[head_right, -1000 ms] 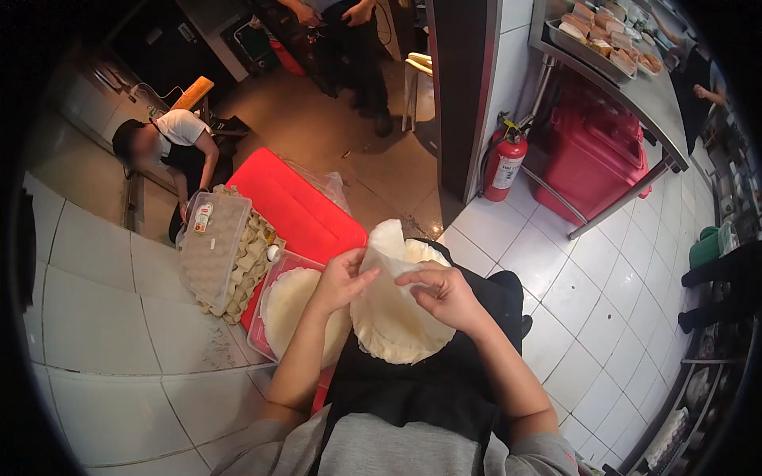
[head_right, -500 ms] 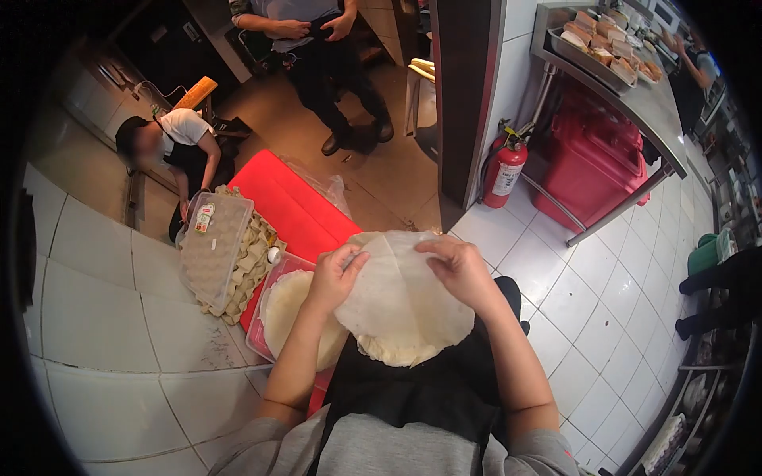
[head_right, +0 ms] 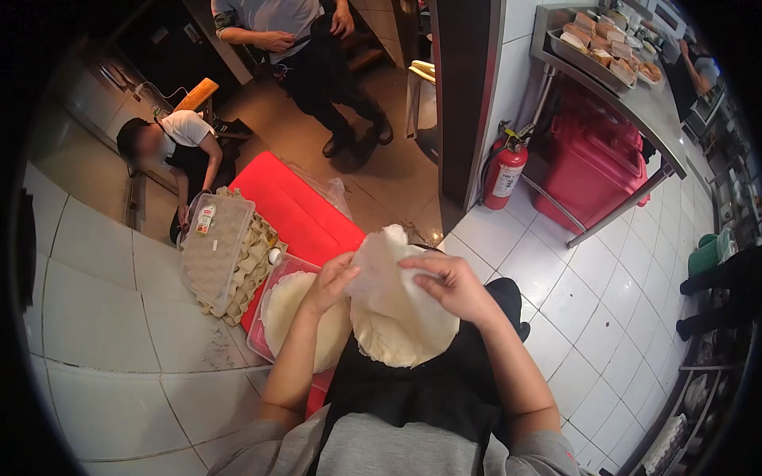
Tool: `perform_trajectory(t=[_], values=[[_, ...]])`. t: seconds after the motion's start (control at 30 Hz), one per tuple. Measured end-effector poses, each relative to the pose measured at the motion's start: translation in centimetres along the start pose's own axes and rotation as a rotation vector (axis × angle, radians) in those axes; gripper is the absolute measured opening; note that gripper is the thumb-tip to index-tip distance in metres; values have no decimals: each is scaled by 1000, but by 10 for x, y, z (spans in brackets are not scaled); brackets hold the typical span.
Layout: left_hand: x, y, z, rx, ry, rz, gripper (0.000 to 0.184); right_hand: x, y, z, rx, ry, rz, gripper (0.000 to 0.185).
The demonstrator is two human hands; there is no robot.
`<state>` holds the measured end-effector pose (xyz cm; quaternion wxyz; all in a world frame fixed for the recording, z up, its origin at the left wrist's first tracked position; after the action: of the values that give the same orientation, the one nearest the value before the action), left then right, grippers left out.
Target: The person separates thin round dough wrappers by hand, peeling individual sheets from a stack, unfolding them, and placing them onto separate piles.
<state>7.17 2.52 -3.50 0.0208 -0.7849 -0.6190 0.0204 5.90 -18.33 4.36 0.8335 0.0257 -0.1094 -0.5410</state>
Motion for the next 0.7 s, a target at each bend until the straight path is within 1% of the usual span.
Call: perform_trajectory(t=[0.03, 0.07, 0.17, 0.27, 0.37, 0.47, 0.57, 0.6, 0.67, 0.7], values=[[-10, 5, 2, 48, -15, 44, 26, -8, 0, 7, 68, -31, 51, 29], [-15, 9, -2, 14, -18, -30, 26, -10, 0, 13, 62, -16, 72, 27], [-15, 21, 3, 48, 86, -21, 23, 1, -3, 15, 34, -43, 95, 26], [-32, 15, -22, 27, 33, 43, 13, 17, -3, 16, 29, -77, 74, 27], [-39, 9, -34, 0, 163, 66, 14, 6, 2, 5, 170, -417, 164, 25], [-25, 6, -32, -40, 177, -49, 15, 19, 4, -5, 110, -343, -48, 33], [10, 1, -34, -120, 369, -208, 21, 42, -4, -22, -161, -85, -153, 41], [14, -1, -39, -156, 311, -251, 21, 45, -6, -20, -182, -66, -152, 43], [20, -9, -48, -227, 189, -331, 21, 53, -10, -28, -251, -7, -217, 42], [29, -10, -40, -205, 221, -339, 21, 56, -13, -33, -289, 23, -247, 41]])
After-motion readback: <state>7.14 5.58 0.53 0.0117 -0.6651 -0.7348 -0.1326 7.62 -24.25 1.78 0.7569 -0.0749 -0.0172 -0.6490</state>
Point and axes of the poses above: each hand's wrist, its own y-axis towards the middle knuckle, its own x-axis out of the back of the hand, z = x × y, the point moved 8 cm from there along y, towards the middle knuckle, and after that the axes turned 4 degrees about -z, right-handed, at the moved point
